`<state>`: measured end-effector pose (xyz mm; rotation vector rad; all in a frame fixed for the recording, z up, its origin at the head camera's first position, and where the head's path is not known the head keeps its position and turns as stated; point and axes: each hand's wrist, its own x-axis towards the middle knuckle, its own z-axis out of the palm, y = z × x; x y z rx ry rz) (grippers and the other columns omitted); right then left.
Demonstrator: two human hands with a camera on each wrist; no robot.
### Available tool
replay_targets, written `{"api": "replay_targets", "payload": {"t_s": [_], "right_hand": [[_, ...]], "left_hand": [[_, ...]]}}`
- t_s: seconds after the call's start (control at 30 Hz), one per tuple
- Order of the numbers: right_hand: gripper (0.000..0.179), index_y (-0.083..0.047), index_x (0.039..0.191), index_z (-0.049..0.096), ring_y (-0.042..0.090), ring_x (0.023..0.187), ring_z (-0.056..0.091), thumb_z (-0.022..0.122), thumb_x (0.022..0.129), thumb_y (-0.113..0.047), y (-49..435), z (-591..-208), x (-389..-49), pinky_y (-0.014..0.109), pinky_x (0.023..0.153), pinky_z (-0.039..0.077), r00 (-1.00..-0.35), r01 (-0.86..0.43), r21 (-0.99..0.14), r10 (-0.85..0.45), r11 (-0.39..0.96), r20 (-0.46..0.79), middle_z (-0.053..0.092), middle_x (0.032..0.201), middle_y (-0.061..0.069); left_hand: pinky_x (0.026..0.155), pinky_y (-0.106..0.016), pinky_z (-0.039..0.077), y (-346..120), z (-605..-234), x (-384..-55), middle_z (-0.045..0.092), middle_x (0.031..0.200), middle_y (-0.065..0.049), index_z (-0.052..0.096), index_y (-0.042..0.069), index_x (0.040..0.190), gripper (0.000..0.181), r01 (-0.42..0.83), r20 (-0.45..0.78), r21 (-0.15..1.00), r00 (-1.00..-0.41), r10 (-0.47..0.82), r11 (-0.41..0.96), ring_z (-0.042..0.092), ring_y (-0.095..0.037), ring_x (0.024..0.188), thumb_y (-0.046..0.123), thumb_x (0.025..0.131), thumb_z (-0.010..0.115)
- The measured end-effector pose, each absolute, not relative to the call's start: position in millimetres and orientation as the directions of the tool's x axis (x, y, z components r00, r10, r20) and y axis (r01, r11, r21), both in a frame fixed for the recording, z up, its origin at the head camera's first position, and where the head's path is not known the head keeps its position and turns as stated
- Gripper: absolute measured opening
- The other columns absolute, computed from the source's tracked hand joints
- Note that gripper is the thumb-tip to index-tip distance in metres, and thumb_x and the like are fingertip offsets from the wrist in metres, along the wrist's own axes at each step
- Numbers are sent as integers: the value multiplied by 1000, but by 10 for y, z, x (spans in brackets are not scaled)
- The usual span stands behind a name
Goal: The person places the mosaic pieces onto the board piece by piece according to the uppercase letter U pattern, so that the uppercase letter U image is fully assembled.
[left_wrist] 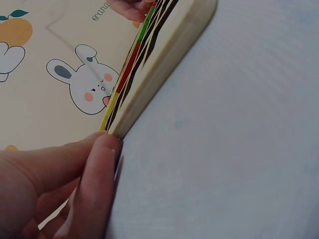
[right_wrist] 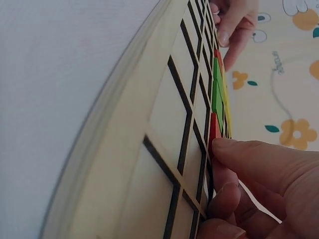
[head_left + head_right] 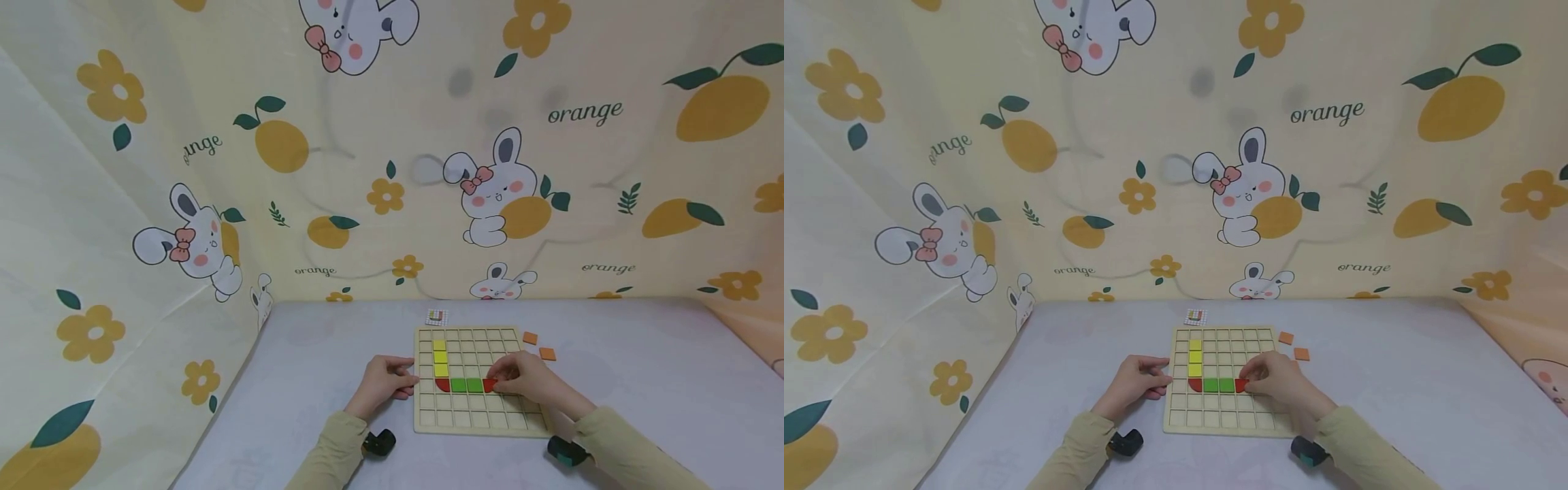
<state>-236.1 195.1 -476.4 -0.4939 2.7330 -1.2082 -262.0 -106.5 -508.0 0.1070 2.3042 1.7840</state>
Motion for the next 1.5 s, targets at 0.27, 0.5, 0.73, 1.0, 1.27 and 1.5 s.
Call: {"api": "replay_targets", "payload": {"t_s": [0.27,0.5,0.73,1.0,1.27,1.5], "right_hand": [[15,-10,94,73,14,69,48,78,80,-11,1965,-4761,-2370,23,57,42,-931,-264,-738,-363,621,28,61,83,-3],[27,-5,106,67,17,74,52,76,83,-15,2132,-4660,-2358,23,61,46,-890,-311,-756,-455,575,21,58,84,2],[37,-7,113,66,19,81,53,78,79,-12,2401,-4638,-2406,25,67,47,-922,-290,-708,-387,643,26,61,91,2],[39,-8,116,67,22,94,55,79,80,-19,2772,-4700,-2506,30,75,51,-962,-238,-679,-265,694,67,65,105,3],[41,-6,115,66,25,98,56,79,80,-22,3037,-4770,-2541,29,74,51,-971,-230,-660,-217,716,103,65,109,6],[43,-3,117,63,22,87,52,78,80,-17,3095,-4856,-2557,25,67,48,-980,-158,-693,-195,704,25,62,101,6]], "left_hand": [[54,-29,59,-1076,-5060,-2609,64,79,-6,66,2,120,43,-67,-125,962,-970,210,265,65,-14,58,5,78,78],[55,-29,59,-1076,-5041,-2596,64,79,-7,66,2,120,44,-71,-130,963,-967,220,259,64,-14,58,5,79,78],[55,-29,59,-1080,-5053,-2597,64,79,-7,66,2,120,43,-68,-126,965,-967,223,254,64,-14,58,5,79,78],[55,-29,59,-1088,-5050,-2601,64,80,-8,66,2,120,43,-60,-119,966,-967,225,253,64,-14,58,5,79,78],[55,-29,59,-1064,-5010,-2602,64,80,-9,65,2,120,43,-63,-122,966,-966,226,252,64,-14,59,4,79,78],[55,-28,59,-1065,-4998,-2581,64,80,-8,65,2,121,44,-77,-137,960,-968,210,269,65,-14,59,5,79,78]]}}
